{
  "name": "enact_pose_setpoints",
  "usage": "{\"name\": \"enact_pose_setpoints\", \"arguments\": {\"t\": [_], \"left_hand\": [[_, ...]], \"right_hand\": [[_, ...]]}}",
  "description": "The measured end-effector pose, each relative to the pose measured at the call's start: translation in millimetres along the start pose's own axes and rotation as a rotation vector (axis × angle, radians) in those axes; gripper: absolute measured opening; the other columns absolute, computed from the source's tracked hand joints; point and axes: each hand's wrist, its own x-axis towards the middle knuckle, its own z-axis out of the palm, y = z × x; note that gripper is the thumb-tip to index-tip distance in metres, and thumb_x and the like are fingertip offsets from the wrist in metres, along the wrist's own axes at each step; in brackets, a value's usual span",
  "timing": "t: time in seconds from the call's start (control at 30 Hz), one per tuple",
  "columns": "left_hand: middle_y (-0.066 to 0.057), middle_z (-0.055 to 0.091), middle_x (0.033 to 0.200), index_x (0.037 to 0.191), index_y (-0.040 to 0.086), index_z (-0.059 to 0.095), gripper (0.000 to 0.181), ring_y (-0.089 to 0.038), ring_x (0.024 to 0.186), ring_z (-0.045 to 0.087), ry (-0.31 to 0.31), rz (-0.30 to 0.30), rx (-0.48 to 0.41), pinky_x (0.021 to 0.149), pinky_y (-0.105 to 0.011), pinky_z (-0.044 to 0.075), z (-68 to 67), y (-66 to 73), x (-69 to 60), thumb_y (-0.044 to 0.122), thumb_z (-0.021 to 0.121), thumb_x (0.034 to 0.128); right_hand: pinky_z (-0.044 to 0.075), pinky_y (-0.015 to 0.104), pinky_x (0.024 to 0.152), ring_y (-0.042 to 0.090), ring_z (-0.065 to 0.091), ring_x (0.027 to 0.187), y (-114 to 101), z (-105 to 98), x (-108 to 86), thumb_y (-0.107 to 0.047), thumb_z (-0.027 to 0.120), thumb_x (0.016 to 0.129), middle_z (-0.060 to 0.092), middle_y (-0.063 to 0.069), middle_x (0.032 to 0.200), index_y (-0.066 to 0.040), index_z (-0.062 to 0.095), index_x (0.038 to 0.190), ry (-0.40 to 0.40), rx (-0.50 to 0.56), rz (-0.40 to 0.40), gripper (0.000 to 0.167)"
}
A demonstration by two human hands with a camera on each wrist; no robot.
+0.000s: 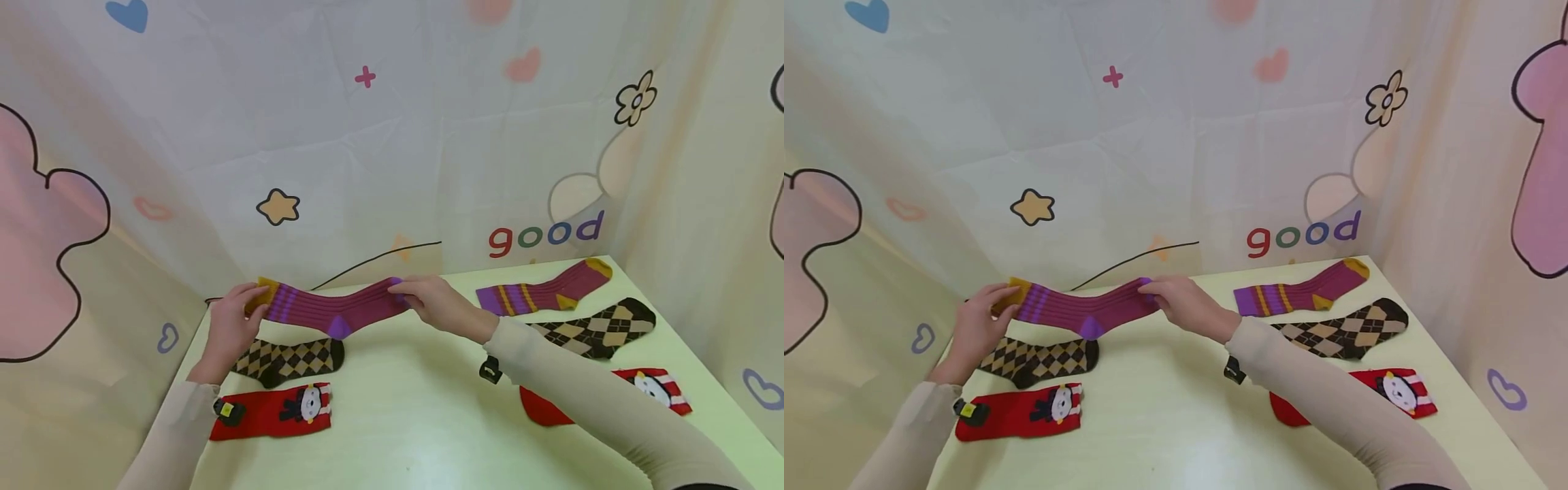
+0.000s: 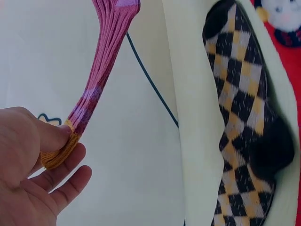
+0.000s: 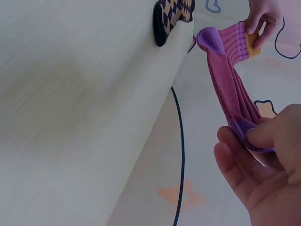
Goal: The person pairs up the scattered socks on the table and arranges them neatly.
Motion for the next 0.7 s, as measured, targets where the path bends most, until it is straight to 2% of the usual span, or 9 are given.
{"name": "enact_pose_setpoints", "arguments": {"t": [0.27,0.37,0.57,0.7], "left_hand": [[-0.024,0.064,0.128,0.12,-0.004,0.073,0.03,-0.034,0.089,0.068,-0.024,-0.021,-0.049,0.069,-0.044,0.058,10.0,15.9,-5.5,-0.002,0.075,0.0903],[-0.023,0.064,0.128,0.12,-0.003,0.073,0.03,-0.034,0.092,0.069,-0.026,-0.021,-0.065,0.071,-0.045,0.06,11.5,24.5,-6.9,-0.002,0.076,0.0904],[-0.021,0.064,0.13,0.123,-0.002,0.072,0.031,-0.036,0.102,0.068,-0.046,-0.046,-0.108,0.077,-0.048,0.061,14.0,40.0,-13.7,0.0,0.075,0.0913],[-0.019,0.065,0.13,0.122,-0.001,0.073,0.033,-0.034,0.101,0.069,-0.036,-0.029,-0.121,0.076,-0.046,0.061,17.8,46.4,-18.7,-0.001,0.078,0.0891]], "right_hand": [[0.057,0.041,0.094,0.029,0.07,0.111,3.3,-12.6,-20.8,0.009,0.066,0.094,0.073,0.014,0.121,0.001,0.07,0.126,0.019,0.031,0.03,0.033],[0.058,0.041,0.092,0.029,0.071,0.109,5.3,-16.3,-28.3,0.01,0.066,0.094,0.073,0.014,0.121,0.001,0.07,0.126,0.026,0.04,0.039,0.034],[0.059,0.033,0.078,0.022,0.07,0.091,7.7,-26.0,-47.0,0.01,0.066,0.093,0.074,0.012,0.118,0.0,0.071,0.126,0.058,0.061,0.062,0.034],[0.054,0.026,0.066,0.016,0.062,0.077,9.2,-33.8,-59.5,0.011,0.067,0.092,0.075,0.011,0.115,-0.001,0.072,0.125,0.088,0.058,0.062,0.036]]}}
